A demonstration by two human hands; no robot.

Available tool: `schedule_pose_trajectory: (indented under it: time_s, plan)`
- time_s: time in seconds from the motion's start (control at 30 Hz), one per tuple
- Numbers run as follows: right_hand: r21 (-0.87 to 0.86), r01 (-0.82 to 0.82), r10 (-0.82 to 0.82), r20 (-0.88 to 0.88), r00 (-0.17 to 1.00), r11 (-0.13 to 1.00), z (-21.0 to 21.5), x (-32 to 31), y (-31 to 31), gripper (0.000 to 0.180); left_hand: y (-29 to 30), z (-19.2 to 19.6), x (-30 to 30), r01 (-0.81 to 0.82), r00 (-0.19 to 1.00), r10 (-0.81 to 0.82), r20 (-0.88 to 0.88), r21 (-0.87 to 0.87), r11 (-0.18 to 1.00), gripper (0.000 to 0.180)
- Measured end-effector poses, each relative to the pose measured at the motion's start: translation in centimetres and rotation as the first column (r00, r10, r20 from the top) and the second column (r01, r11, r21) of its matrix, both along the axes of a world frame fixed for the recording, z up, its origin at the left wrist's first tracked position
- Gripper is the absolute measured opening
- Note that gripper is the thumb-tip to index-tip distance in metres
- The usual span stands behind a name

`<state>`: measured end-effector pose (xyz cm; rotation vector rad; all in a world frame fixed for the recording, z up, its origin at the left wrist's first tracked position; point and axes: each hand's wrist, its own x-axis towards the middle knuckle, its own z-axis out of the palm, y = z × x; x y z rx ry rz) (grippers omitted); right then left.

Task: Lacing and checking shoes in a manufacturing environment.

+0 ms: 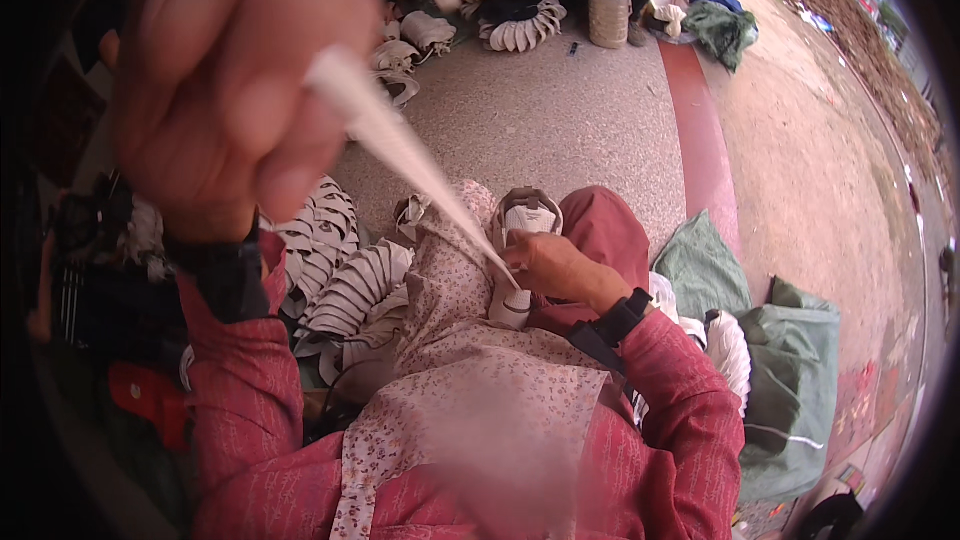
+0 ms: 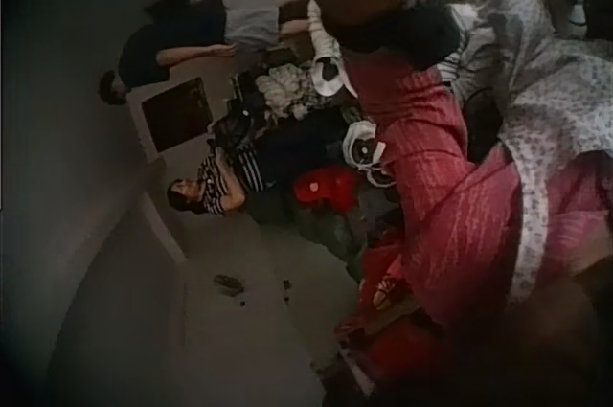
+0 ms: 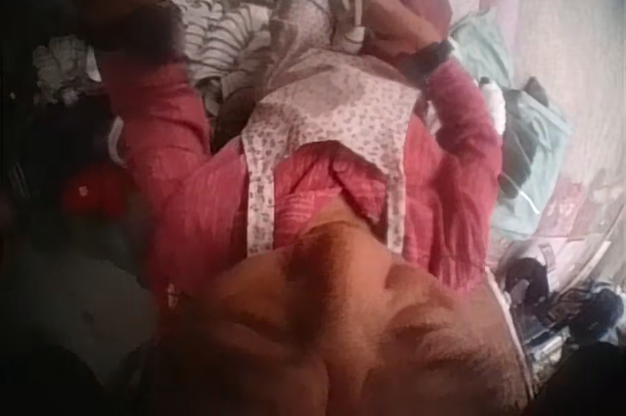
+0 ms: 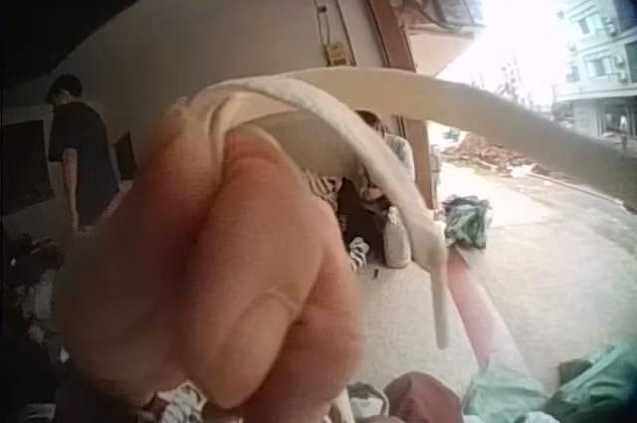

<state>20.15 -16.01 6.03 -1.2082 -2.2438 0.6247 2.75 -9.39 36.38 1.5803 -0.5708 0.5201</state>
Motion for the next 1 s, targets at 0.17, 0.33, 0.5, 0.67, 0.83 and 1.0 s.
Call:
schedule_pose_trajectory:
  time_s: [0.17,0.33,0.5,0.67,0.83,1.0]
  plan:
    - [0.103,0.074,-0.031,-0.366,0.930,0.992,1.4,0.4,0.0,0.012,3.1,0.4,-0.2,-0.119,0.992,0.117,-0.036,-0.058,0.991,0.033]
    - [-0.343,0.535,-0.596,-0.683,0.422,0.772,3.1,4.9,-1.7,0.023,6.4,0.4,-2.0,-0.209,0.976,0.202,-0.075,-0.101,0.973,0.035]
    - [-0.272,0.636,-0.612,-0.679,0.405,0.722,3.5,7.1,-3.4,0.025,8.5,-2.1,-4.4,-0.378,0.926,0.364,-0.103,-0.254,0.890,0.036]
    - [-0.269,0.739,-0.584,-0.787,0.202,0.618,3.0,11.0,-5.6,0.028,13.6,-3.8,-5.8,0.134,0.980,-0.092,0.178,-0.243,0.961,0.035]
    - [-0.434,0.759,-0.634,-0.773,-0.036,0.486,1.0,18.3,-10.5,0.025,17.4,-6.2,-16.3,-0.627,0.779,0.568,-0.265,-0.315,0.713,0.039]
    - [-0.638,0.742,-0.654,-0.653,-0.382,0.205,-4.0,26.3,-18.5,0.032,20.9,-14.0,-25.0,-0.762,0.646,0.608,-0.462,-0.436,0.479,0.042]
